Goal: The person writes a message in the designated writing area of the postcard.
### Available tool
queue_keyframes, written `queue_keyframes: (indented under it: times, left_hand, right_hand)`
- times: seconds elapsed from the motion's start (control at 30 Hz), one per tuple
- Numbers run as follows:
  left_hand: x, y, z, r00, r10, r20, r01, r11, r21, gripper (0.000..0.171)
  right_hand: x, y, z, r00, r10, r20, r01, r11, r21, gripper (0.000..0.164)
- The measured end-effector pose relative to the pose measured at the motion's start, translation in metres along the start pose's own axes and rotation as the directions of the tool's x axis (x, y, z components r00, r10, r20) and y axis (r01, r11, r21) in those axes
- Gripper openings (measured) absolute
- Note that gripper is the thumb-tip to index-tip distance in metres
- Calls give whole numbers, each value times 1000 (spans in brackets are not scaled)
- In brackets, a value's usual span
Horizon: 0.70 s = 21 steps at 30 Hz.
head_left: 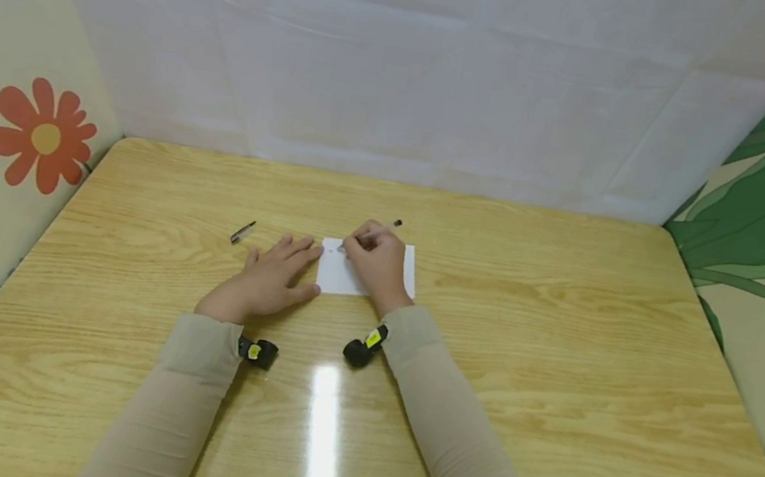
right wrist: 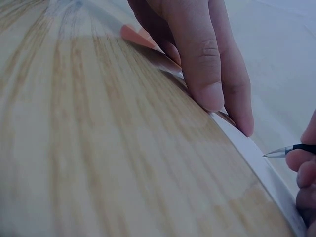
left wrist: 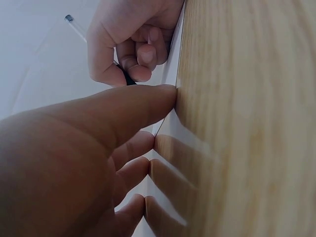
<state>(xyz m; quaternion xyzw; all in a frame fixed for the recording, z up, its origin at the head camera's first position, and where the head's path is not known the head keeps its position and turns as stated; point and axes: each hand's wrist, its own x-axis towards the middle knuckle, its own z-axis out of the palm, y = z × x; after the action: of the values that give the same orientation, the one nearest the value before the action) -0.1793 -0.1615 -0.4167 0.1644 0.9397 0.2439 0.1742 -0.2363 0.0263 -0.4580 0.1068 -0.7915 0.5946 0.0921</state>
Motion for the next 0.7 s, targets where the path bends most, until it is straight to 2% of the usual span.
queue_keyframes:
  times: [0.7]
  left_hand:
    - [-1, 1, -2, 1000, -16, 3, 16, 1000, 15, 70]
  right_hand:
    - [0, 1, 0, 1000, 13, 4, -13, 1000, -7, 12]
